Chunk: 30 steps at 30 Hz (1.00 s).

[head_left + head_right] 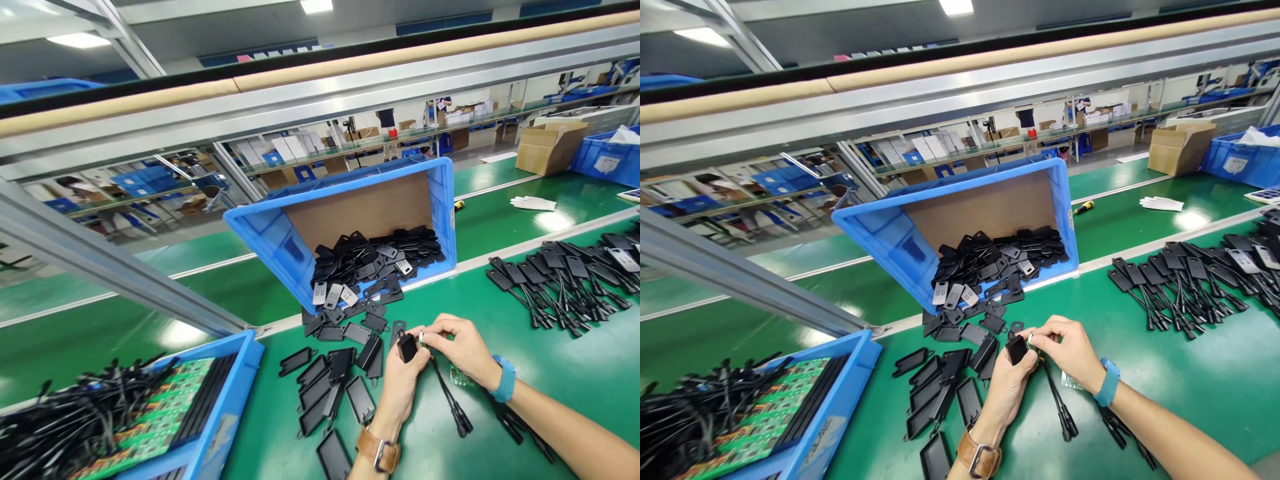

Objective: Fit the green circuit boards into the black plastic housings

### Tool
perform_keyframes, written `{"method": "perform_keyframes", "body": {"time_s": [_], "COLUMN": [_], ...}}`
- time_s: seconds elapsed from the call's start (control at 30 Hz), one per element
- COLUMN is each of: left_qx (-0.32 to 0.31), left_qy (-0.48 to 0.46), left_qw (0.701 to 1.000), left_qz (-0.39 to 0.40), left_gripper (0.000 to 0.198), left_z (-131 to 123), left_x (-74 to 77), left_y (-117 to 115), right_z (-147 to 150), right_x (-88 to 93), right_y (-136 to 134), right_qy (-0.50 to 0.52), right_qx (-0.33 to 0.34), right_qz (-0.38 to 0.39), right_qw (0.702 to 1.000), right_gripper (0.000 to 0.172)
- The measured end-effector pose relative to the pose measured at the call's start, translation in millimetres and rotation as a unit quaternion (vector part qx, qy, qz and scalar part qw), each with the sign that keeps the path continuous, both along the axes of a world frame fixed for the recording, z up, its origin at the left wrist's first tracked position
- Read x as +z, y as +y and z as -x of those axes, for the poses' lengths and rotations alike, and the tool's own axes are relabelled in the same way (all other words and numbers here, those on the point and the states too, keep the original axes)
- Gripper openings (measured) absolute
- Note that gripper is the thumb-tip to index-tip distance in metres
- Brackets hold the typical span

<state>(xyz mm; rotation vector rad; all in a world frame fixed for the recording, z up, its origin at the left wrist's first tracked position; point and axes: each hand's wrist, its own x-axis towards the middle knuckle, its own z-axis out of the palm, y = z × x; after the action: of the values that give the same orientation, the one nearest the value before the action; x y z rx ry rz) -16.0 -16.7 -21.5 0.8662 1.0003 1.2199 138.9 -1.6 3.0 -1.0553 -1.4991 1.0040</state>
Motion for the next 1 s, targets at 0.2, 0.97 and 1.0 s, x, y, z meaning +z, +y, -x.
{"method": "perform_keyframes", "body": {"time_s": [0.2,0.97,1.0], "left_qx": [-0.002,0.032,0.032], "left_qy": [0.007,-0.093,-0.101], "left_qw": [1.000,0.995,0.994], "left_qz": [-0.004,0.026,0.024], "left_gripper": [0.058,0.052,0.051], "left_z": [0.6,-0.5,-0.2], "left_x": [-1.8,2.7,3.6], "left_y": [-0.7,3.1,3.0], "right_z": [-2.9,-45.8,-56.2], "right_x": [0.7,-25.1,-27.6], "right_y": [2.3,50.6,60.9], "right_qy": [-0.016,-0.098,-0.109], "right_qx": [0.012,-0.123,-0.146], "right_qz": [-0.023,-0.001,0.003], "right_qw": [1.000,0.988,0.983], "right_gripper": [0.018,0.022,0.025]}}
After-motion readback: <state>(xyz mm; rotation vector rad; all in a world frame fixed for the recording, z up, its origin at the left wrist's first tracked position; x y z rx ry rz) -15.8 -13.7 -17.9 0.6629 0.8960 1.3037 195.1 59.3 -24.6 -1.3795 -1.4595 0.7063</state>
